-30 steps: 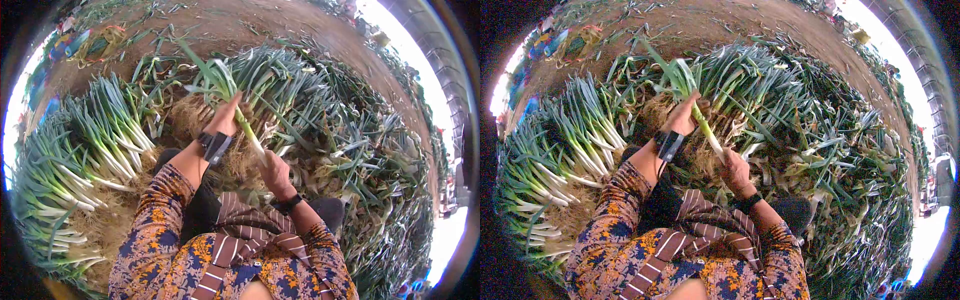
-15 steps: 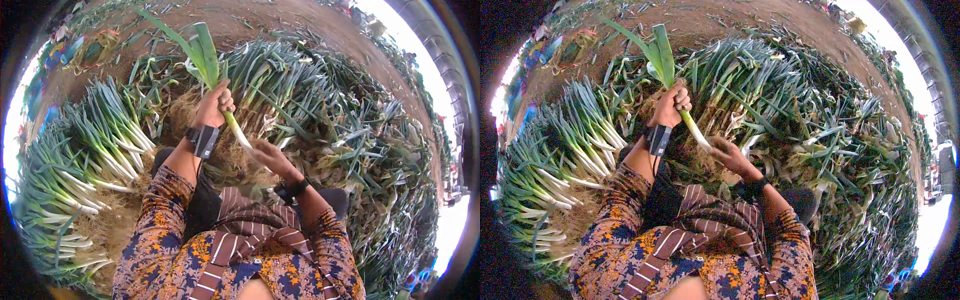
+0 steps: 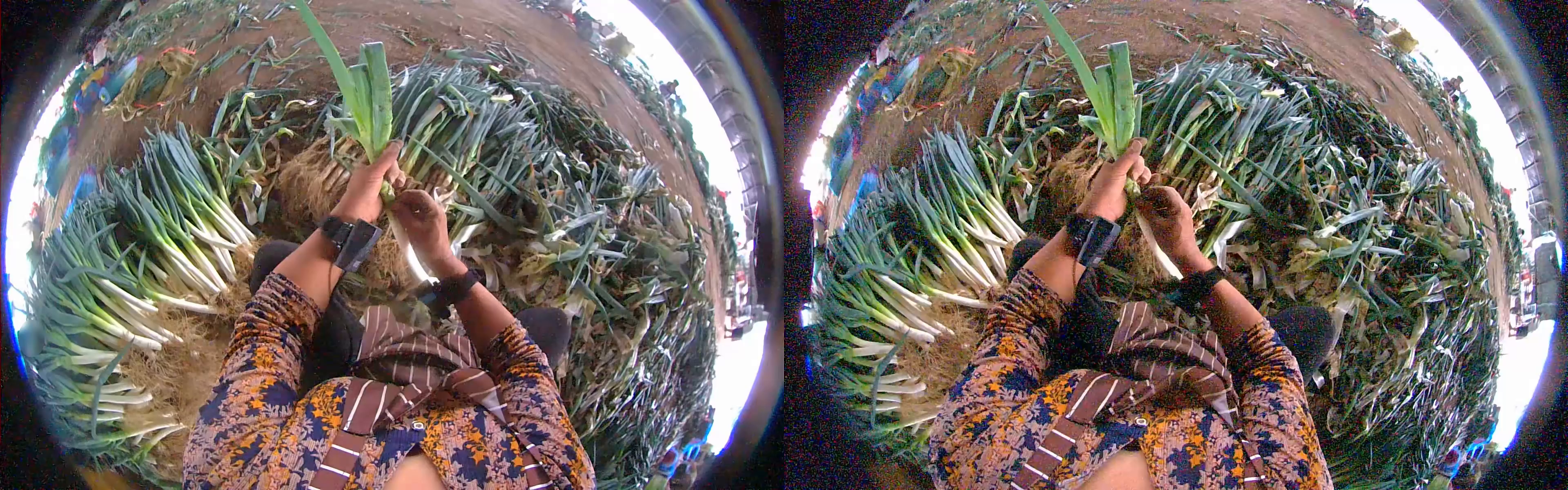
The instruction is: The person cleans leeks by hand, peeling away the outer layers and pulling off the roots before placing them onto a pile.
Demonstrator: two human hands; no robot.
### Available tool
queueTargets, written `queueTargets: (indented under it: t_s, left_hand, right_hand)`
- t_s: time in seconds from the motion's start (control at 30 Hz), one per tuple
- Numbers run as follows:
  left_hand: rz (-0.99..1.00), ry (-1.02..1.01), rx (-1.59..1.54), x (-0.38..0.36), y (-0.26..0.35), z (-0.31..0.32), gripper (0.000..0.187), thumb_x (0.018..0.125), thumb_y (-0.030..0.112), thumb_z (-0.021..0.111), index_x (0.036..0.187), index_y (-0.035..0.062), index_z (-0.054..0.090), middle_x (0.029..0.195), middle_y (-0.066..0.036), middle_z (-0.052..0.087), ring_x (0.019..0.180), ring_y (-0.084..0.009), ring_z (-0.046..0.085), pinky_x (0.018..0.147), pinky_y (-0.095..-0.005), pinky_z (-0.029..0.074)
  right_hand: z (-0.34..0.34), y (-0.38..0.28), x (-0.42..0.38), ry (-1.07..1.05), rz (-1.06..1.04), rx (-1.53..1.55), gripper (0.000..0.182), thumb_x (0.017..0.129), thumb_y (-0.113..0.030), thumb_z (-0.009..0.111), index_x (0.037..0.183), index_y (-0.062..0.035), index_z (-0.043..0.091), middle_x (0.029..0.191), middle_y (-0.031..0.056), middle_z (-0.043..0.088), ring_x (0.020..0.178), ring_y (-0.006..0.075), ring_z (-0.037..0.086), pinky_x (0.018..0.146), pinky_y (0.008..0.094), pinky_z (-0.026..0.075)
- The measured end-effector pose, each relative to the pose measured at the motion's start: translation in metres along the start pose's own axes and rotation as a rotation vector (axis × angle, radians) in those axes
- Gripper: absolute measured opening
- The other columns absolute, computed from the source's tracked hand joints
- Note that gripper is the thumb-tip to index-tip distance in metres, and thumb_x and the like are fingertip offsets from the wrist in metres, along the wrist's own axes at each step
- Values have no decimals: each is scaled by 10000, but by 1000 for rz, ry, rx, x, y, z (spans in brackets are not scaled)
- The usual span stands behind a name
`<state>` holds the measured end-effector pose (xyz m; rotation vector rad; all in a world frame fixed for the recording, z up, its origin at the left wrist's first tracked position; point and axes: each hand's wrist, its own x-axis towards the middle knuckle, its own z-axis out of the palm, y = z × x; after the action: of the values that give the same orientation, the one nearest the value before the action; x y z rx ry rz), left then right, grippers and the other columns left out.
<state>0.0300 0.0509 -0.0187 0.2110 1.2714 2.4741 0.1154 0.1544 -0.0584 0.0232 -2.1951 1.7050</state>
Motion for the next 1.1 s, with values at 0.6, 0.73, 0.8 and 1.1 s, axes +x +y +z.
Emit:
queueTargets:
  t_s: [0.6, 0.73, 0.8, 1.1]
  left_hand:
    - [-24, 82, -48, -5, -6, 7, 215, 813, 253, 682, 904, 116, 543, 579, 55, 429, 464, -64, 395, 457, -233, 348]
    - [-58, 129, -68, 2, 5, -2, 258, 805, 337, 676, 852, 136, 522, 535, 64, 377, 438, -69, 355, 455, -262, 363]
    - [-35, 132, -62, 4, 16, -7, 348, 794, 373, 677, 646, 181, 427, 535, 76, 299, 454, -72, 318, 507, -281, 357]
    - [11, 176, -123, 7, 42, -28, 397, 792, 384, 683, 603, 185, 396, 530, 73, 307, 444, -61, 321, 490, -249, 344]
  right_hand:
    - [-11, -6, -7, -90, 12, -110, 182, 819, -126, 634, 908, 1, 539, 761, 64, 567, 681, 175, 524, 652, 288, 428]
    - [-41, -15, -15, -374, 251, 216, 151, 848, -142, 619, 888, -11, 556, 753, -11, 545, 713, 71, 493, 637, 246, 415]
    - [-66, -29, -24, -464, 369, 243, 164, 839, -168, 632, 872, -22, 565, 757, -17, 547, 691, 69, 495, 630, 234, 412]
    - [-277, -40, -55, 348, 554, 279, 245, 807, -192, 626, 980, -24, 580, 857, 40, 595, 768, 146, 573, 671, 254, 466]
